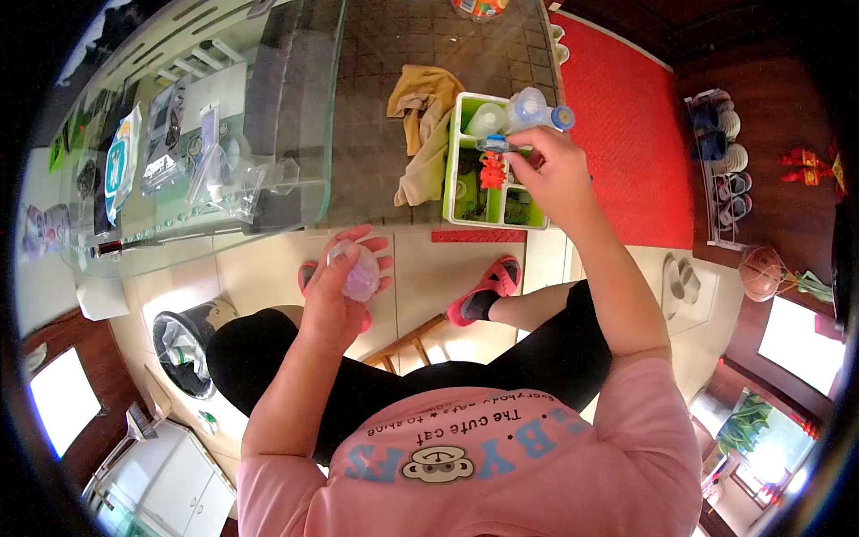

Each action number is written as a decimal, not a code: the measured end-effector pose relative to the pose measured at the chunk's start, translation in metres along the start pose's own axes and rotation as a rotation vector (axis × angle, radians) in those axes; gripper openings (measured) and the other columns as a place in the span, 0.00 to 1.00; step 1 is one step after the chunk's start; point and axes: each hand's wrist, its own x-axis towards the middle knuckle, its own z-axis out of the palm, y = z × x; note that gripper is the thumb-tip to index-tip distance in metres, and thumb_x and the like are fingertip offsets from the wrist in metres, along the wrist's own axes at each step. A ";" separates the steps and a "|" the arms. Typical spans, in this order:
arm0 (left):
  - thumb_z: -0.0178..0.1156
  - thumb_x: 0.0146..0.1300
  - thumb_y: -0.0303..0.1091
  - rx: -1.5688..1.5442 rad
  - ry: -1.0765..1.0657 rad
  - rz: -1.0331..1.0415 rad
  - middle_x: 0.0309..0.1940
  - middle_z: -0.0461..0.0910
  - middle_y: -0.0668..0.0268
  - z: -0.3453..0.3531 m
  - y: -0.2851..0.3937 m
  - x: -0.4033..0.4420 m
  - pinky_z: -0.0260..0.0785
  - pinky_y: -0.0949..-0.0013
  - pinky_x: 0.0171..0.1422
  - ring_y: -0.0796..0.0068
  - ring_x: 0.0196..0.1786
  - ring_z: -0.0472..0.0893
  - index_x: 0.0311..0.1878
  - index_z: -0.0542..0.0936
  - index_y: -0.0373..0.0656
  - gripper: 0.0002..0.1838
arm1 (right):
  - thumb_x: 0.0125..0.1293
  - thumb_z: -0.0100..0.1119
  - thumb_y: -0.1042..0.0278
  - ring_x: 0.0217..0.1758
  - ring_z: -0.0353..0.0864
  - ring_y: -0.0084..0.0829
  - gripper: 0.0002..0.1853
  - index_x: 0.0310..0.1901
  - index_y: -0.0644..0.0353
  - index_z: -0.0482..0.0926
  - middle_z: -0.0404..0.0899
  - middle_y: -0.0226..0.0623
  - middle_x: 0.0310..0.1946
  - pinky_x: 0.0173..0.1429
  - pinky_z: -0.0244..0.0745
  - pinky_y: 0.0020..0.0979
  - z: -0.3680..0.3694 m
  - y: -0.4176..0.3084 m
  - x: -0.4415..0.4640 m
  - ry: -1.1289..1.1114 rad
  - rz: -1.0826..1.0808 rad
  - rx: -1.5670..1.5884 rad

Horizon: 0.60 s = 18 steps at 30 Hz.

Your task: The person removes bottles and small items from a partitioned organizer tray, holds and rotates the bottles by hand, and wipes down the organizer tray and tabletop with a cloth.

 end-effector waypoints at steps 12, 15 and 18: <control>0.57 0.60 0.49 0.011 -0.017 -0.022 0.52 0.74 0.62 0.002 -0.003 0.004 0.70 0.65 0.50 0.70 0.49 0.77 0.61 0.67 0.48 0.28 | 0.53 0.67 0.76 0.25 0.75 0.23 0.10 0.37 0.62 0.78 0.80 0.34 0.31 0.30 0.71 0.24 0.001 0.015 -0.015 0.077 0.087 0.237; 0.56 0.61 0.48 -0.001 -0.024 -0.016 0.51 0.74 0.62 0.003 -0.006 0.007 0.71 0.66 0.49 0.69 0.48 0.77 0.61 0.67 0.48 0.27 | 0.53 0.66 0.73 0.27 0.77 0.31 0.09 0.36 0.61 0.78 0.79 0.37 0.31 0.32 0.73 0.29 0.012 0.011 -0.021 -0.014 -0.053 0.118; 0.56 0.62 0.46 -0.015 -0.023 -0.013 0.51 0.74 0.61 0.006 -0.007 0.009 0.72 0.67 0.48 0.69 0.46 0.78 0.60 0.67 0.48 0.25 | 0.51 0.66 0.73 0.31 0.78 0.38 0.08 0.33 0.59 0.76 0.77 0.38 0.30 0.34 0.74 0.34 0.021 0.001 -0.025 -0.090 -0.074 0.012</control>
